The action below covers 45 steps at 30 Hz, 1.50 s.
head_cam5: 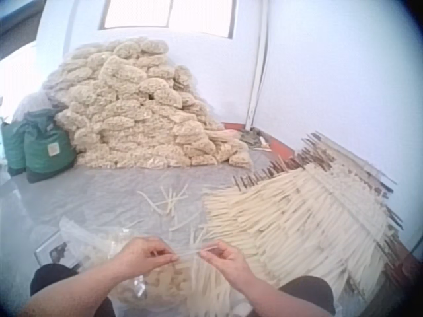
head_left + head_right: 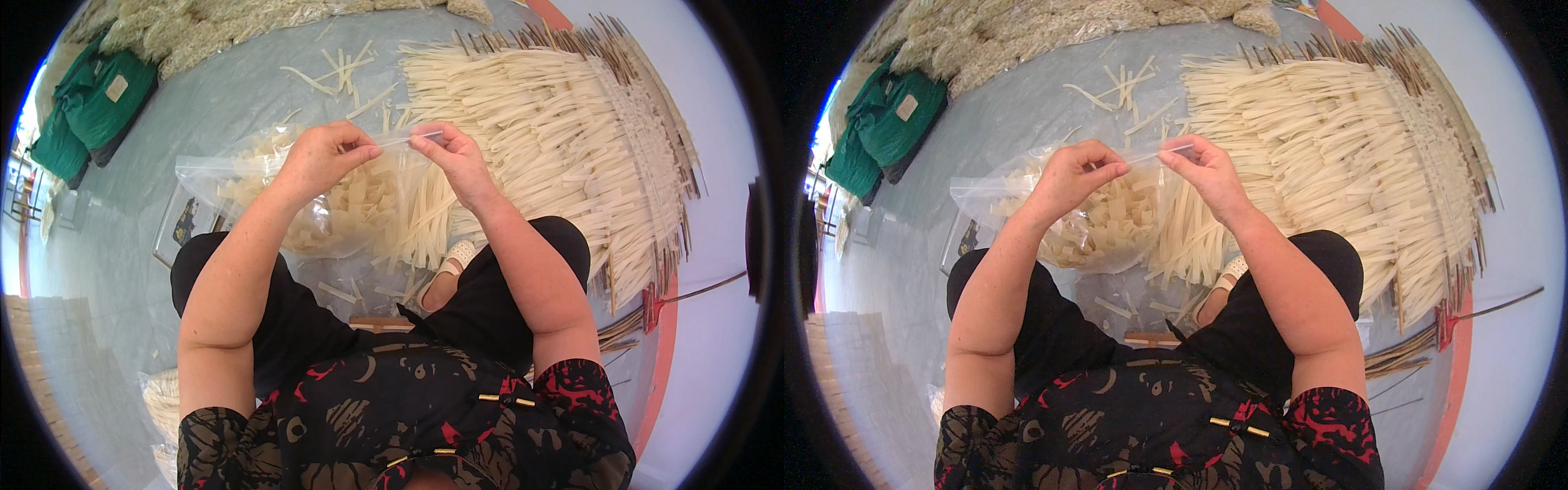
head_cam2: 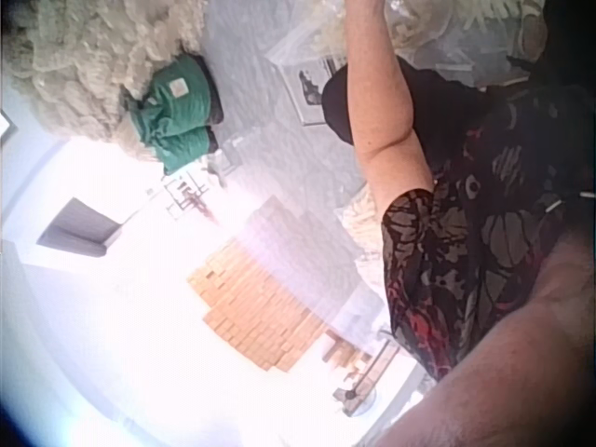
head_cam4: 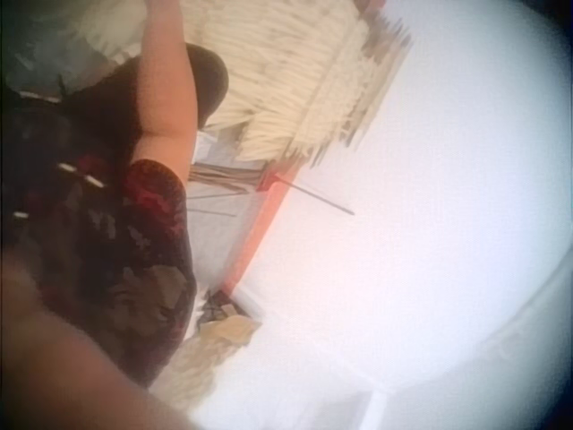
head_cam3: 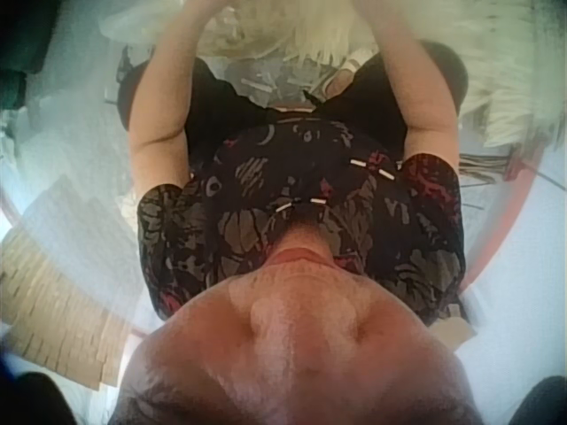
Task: The person gathers long white strips from a large pile on the floor, organizes them into bundles, and places the bundles into plastic bags, occasionally using a scale to weigh them.
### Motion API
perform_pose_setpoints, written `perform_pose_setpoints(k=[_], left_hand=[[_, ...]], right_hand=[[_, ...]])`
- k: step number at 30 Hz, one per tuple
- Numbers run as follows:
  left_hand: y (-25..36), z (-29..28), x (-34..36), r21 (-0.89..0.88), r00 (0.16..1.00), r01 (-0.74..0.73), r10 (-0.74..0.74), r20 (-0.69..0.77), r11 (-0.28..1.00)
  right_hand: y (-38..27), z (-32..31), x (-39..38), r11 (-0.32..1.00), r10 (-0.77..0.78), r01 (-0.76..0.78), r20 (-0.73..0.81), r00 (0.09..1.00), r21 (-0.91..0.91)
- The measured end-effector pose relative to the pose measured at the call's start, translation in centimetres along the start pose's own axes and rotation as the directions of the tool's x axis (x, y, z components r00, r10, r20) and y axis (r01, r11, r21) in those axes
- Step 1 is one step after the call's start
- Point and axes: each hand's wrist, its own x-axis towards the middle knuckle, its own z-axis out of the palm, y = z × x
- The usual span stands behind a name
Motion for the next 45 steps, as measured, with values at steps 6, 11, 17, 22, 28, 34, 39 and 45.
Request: perform_pose_setpoints(k=[6, 11, 17, 22, 28, 34, 39, 45], left_hand=[[0.2, 0.0, 0.0, 0.022, 1.0, -0.012, 0.012, -0.004, 1.0], [0.1, -0.1, 0.1, 0.035, 1.0, -0.027, 0.027, -0.008, 0.999], [0.4, -0.2, -0.3, 0.081, 0.998, -0.051, 0.053, -0.021, 0.995], [1.8, 0.4, -0.4, 0.226, 0.99, -0.069, 0.095, -0.104, 0.972], [3.1, 2.9, 1.3, 0.485, 0.809, -0.29, 0.482, -0.337, 0.825], [3.4, 4.5, 2.1, 0.49, 0.886, -0.334, 0.446, -0.129, 0.805], [3.3, 4.1, 2.4, 0.422, 0.868, -0.389, 0.479, -0.129, 0.819], [2.4, 3.0, 1.6, 0.48, 0.874, -0.359, 0.469, -0.128, 0.8]], right_hand=[[0.4, 0.2, 0.2, 1.0, -0.017, 0.017, 0.007, 1.0, 0.013], [-0.1, 0.4, 0.3, 0.996, 0.003, 0.001, -0.039, 0.999, 0.089], [-1.0, -1.3, -0.3, 0.983, -0.054, 0.036, -0.098, 0.994, -0.181], [-1.4, -1.8, -1.1, 0.967, -0.111, 0.096, -0.051, 0.993, -0.235], [-1.7, -1.5, -1.2, 0.957, -0.175, 0.155, -0.061, 0.983, -0.244], [-1.6, -1.9, -1.4, 0.932, -0.243, 0.228, -0.02, 0.97, -0.28], [-1.7, -2.1, -1.5, 0.89, -0.31, 0.284, -0.018, 0.951, -0.356], [-1.9, -2.4, -1.8, 0.883, -0.279, 0.243, -0.034, 0.96, -0.402]])
